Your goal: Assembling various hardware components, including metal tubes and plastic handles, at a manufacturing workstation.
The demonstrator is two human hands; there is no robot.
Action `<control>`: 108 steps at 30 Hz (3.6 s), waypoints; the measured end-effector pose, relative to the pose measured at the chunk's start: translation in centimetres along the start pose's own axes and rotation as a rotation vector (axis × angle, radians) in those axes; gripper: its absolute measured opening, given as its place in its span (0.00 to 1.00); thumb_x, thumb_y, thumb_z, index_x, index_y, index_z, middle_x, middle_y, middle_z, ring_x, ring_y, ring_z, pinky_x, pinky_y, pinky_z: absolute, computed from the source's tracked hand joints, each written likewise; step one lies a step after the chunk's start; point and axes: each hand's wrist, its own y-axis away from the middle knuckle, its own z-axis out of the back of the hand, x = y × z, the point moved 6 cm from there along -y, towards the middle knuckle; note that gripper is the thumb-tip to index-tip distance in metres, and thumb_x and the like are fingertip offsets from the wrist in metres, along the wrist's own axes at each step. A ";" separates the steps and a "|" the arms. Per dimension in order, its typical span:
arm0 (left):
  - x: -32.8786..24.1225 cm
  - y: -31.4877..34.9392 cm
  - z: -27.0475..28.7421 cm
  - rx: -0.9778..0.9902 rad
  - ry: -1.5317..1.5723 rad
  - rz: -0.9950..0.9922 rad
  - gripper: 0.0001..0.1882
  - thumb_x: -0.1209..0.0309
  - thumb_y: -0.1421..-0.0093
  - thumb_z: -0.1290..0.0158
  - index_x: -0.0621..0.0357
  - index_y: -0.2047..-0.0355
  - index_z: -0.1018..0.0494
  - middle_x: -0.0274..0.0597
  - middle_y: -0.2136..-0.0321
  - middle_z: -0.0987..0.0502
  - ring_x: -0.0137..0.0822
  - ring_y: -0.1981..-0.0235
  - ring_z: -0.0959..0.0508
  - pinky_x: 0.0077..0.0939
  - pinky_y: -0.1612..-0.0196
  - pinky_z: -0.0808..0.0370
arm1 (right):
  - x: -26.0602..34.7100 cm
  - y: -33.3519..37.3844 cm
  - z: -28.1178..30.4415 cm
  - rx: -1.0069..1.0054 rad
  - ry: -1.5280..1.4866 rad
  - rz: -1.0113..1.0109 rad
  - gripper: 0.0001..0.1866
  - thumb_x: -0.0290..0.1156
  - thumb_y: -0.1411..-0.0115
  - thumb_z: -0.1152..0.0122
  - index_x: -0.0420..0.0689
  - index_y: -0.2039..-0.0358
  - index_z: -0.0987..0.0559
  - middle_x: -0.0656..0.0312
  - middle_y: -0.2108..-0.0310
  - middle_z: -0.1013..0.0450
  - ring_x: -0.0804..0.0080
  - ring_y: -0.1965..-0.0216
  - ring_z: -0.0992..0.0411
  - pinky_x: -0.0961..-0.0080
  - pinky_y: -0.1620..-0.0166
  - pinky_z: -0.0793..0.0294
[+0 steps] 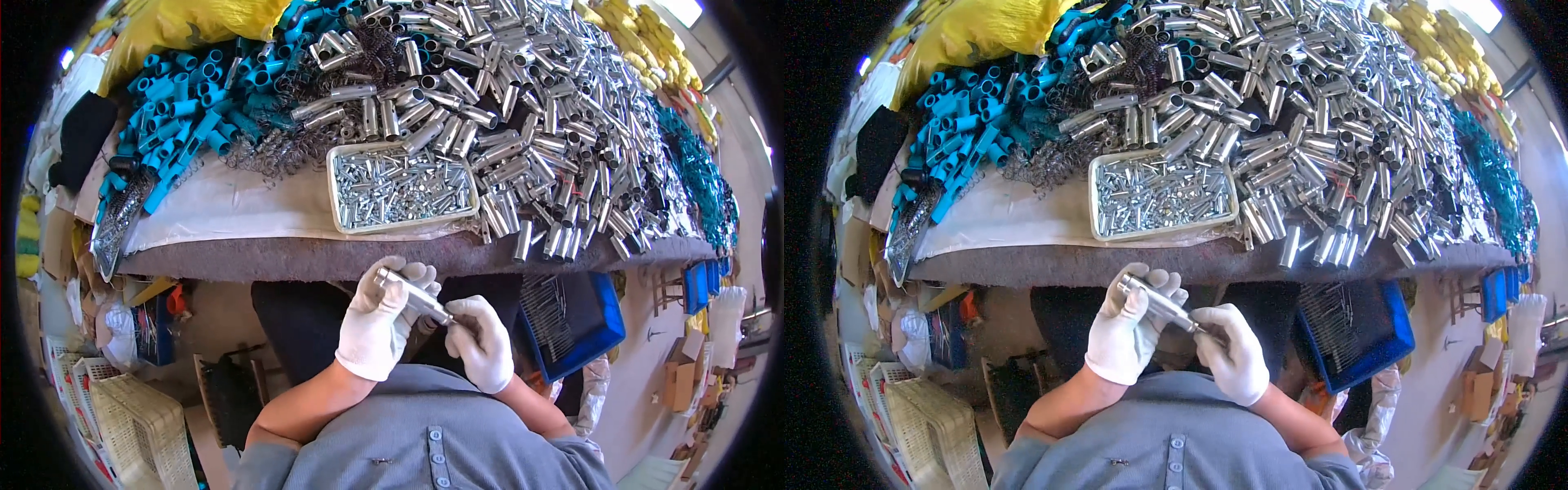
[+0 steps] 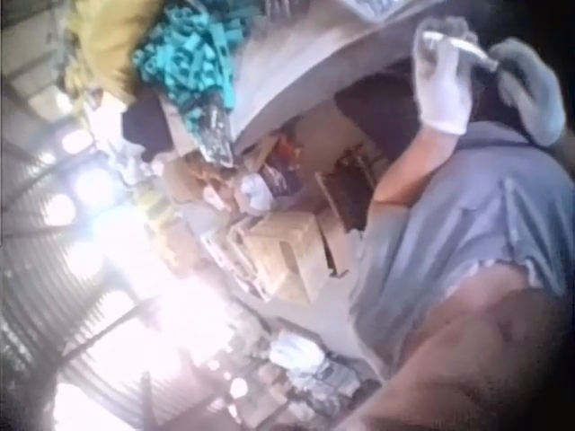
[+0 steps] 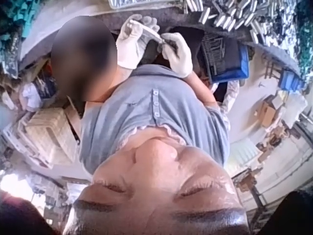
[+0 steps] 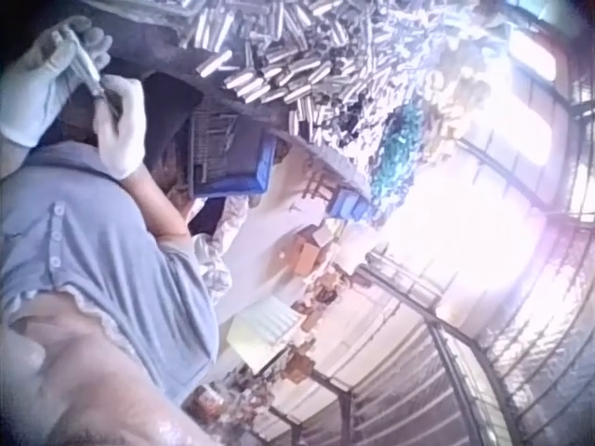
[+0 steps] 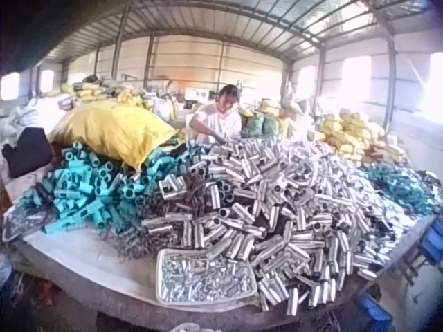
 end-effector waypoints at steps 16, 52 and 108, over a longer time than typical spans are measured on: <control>3.9 1.7 0.5 -0.024 0.162 0.531 0.14 0.65 0.33 0.60 0.58 0.52 0.35 0.42 0.66 0.26 0.39 0.64 0.23 0.44 0.53 0.25 | -0.2 -0.5 3.9 -0.194 0.057 0.005 0.18 0.36 0.32 0.63 0.36 0.54 0.29 0.61 0.64 0.30 0.76 0.64 0.34 0.78 0.57 0.34; 11.9 -1.4 4.1 -0.084 -0.670 0.805 0.21 0.65 0.33 0.62 0.49 0.40 0.44 0.46 0.56 0.27 0.25 0.86 0.34 0.15 0.88 0.40 | -34.8 9.6 32.6 -0.969 0.955 -1.071 0.18 0.46 0.47 0.43 0.48 0.64 0.21 0.50 0.61 0.25 0.54 0.55 0.27 0.60 0.54 0.27; -2.6 2.1 2.8 0.253 -0.783 0.702 0.23 0.67 0.37 0.56 0.64 0.43 0.39 0.36 0.74 0.28 0.18 0.87 0.36 0.11 0.87 0.39 | 6.7 -7.6 5.8 0.577 0.698 0.074 0.16 0.28 0.55 0.33 0.41 0.64 0.26 0.55 0.71 0.22 0.61 0.68 0.22 0.73 0.63 0.26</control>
